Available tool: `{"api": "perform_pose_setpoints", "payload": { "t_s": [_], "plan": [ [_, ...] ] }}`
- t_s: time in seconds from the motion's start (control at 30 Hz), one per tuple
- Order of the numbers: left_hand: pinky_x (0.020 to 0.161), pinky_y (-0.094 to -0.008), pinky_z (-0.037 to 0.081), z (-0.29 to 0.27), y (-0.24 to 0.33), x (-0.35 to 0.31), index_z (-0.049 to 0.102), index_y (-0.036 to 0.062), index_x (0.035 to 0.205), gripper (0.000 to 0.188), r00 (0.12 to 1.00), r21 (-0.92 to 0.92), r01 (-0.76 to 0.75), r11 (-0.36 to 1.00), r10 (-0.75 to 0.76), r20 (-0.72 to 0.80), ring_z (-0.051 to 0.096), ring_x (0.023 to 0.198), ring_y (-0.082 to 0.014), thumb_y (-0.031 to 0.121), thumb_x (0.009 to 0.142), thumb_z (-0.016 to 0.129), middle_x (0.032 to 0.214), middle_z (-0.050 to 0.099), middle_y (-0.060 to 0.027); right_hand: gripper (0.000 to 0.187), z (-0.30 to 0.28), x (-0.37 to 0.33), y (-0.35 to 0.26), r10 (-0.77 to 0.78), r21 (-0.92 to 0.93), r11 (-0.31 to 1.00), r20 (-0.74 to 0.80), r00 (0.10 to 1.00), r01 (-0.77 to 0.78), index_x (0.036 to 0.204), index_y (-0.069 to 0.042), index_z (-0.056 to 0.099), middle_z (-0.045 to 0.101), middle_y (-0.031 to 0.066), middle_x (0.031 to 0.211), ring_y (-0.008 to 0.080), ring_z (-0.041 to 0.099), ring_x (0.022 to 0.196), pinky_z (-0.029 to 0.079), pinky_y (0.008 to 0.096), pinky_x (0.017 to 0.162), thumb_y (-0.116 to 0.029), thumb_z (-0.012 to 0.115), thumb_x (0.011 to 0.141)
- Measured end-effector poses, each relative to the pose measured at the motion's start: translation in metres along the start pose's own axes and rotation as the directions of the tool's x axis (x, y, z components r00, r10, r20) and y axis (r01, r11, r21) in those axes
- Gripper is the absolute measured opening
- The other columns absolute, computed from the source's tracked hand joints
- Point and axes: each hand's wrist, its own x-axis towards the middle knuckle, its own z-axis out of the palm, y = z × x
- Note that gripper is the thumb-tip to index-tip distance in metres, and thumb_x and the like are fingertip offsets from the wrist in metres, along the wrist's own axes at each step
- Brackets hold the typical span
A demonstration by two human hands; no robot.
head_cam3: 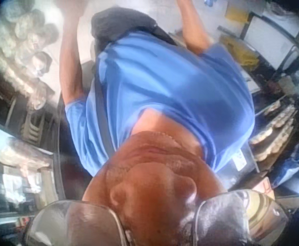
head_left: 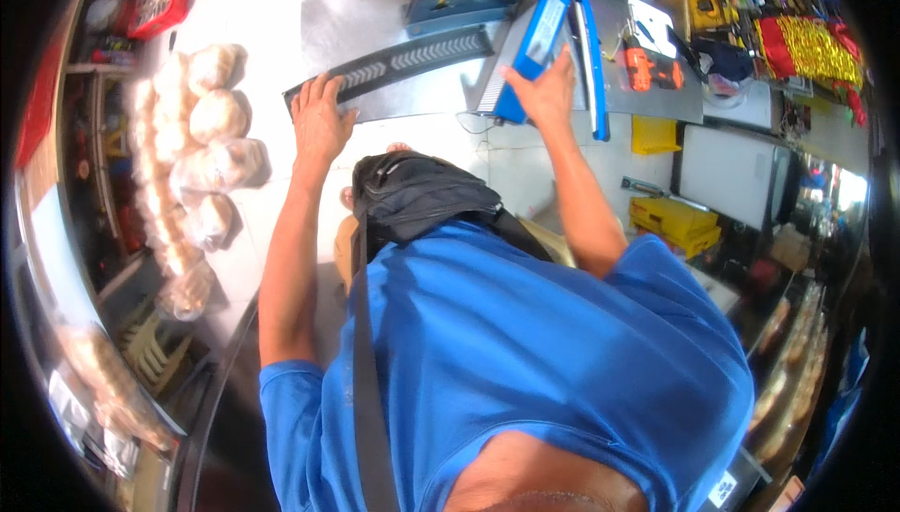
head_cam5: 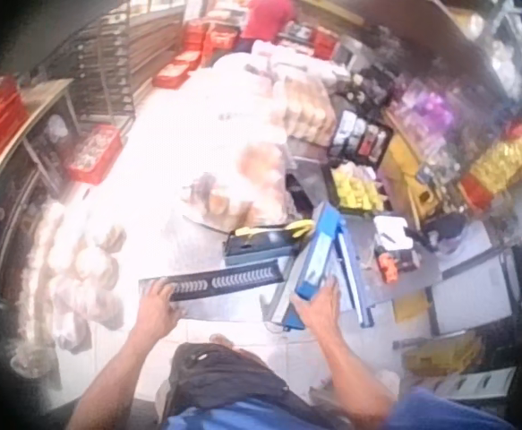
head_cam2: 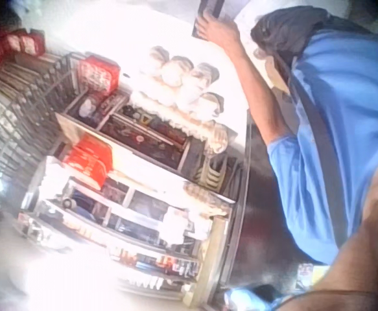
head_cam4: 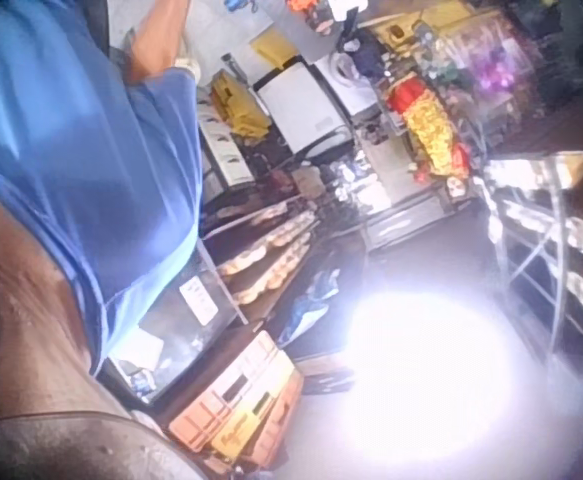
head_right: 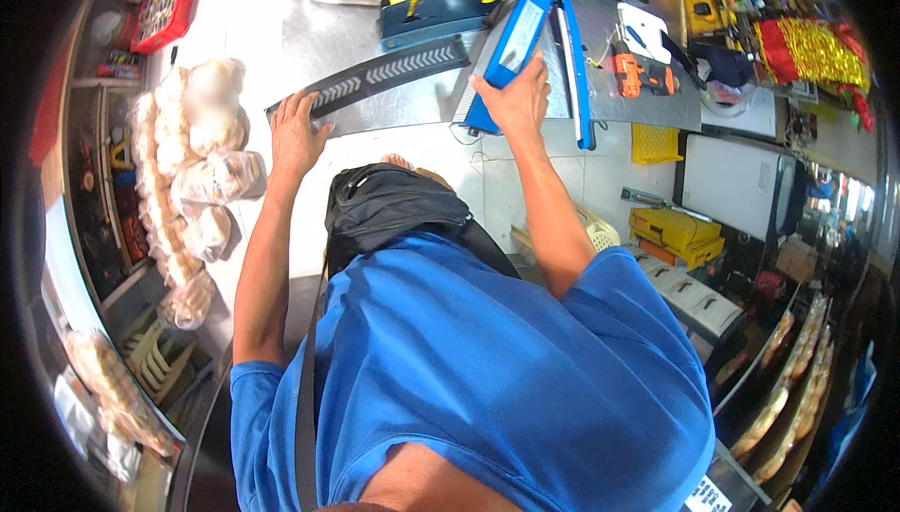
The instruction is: The person uses a hammer and a blue plastic tool to secure a metal strip onto a white surface. They then move to a counter, attach a blue plastic cover to a light fixture, and use a power drill to fasten screws into the assembly.
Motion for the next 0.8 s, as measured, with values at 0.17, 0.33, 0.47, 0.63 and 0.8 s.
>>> {"api": "perform_pose_setpoints", "payload": {
  "t_s": [0.17,0.33,0.47,0.63,0.8],
  "plan": [
    [0.114,-0.0615,0.028,0.017,0.018,0.010,0.061,0.0068,0.129,0.058,0.997,0.063,0.035,0.997,-0.040,0.070,0.038,0.141,-0.0347,0.023,0.077,0.081,0.145,0.051,-0.0164,0.129,0.024,0.041,-0.010,0.387,0.035,0.917,0.166,0.907,-0.397,0.156,0.006,0.006,0.031,0.0301,0.154,0.0491,0.044,0.135,0.044,0.0490,0.109,-0.045,0.087,0.070],
    [0.110,-0.0502,0.038,0.031,0.052,0.018,0.068,0.0045,0.118,0.047,0.996,-0.052,-0.085,0.995,0.086,0.021,0.051,0.129,-0.0346,0.022,0.077,0.082,0.132,0.060,-0.0176,0.121,0.033,0.052,0.002,0.413,0.079,0.898,0.184,0.892,-0.432,0.157,0.004,0.005,0.032,0.0285,0.154,0.0451,0.050,0.131,0.046,0.0463,0.108,-0.035,0.083,0.074],
    [0.101,-0.0443,0.049,0.033,0.092,0.027,0.069,0.0024,0.116,0.043,0.955,-0.432,0.063,0.900,0.071,0.287,0.063,0.114,-0.0367,0.022,0.081,0.082,0.120,0.067,-0.0205,0.122,0.054,0.053,0.020,0.348,0.076,0.931,0.112,0.931,-0.357,0.157,0.005,0.007,0.031,0.0300,0.155,0.0458,0.045,0.136,0.040,0.0472,0.113,-0.036,0.084,0.071],
    [0.107,-0.0473,0.043,0.083,0.097,0.007,0.068,0.0050,0.116,0.048,0.978,-0.441,-0.113,0.890,0.177,0.107,0.057,0.120,-0.0376,0.025,0.074,0.083,0.121,0.066,-0.0198,0.128,0.100,0.076,0.085,0.157,0.147,0.977,0.004,0.988,-0.156,0.156,0.009,0.012,0.024,0.0317,0.159,0.0439,0.031,0.145,0.028,0.0458,0.120,-0.050,0.084,0.068],
    [0.115,-0.0533,0.030,0.015,0.067,-0.025,0.053,0.0083,0.134,0.067,0.993,-0.256,-0.094,0.962,0.110,0.047,0.038,0.138,-0.0402,0.021,0.075,0.082,0.144,0.045,-0.0182,0.106,0.039,0.037,0.080,-0.095,-0.103,0.991,-0.129,0.987,0.082,0.151,0.010,0.028,0.033,0.0325,0.155,0.0445,0.033,0.144,0.024,0.0478,0.122,-0.046,0.081,0.078]
  ]
}}
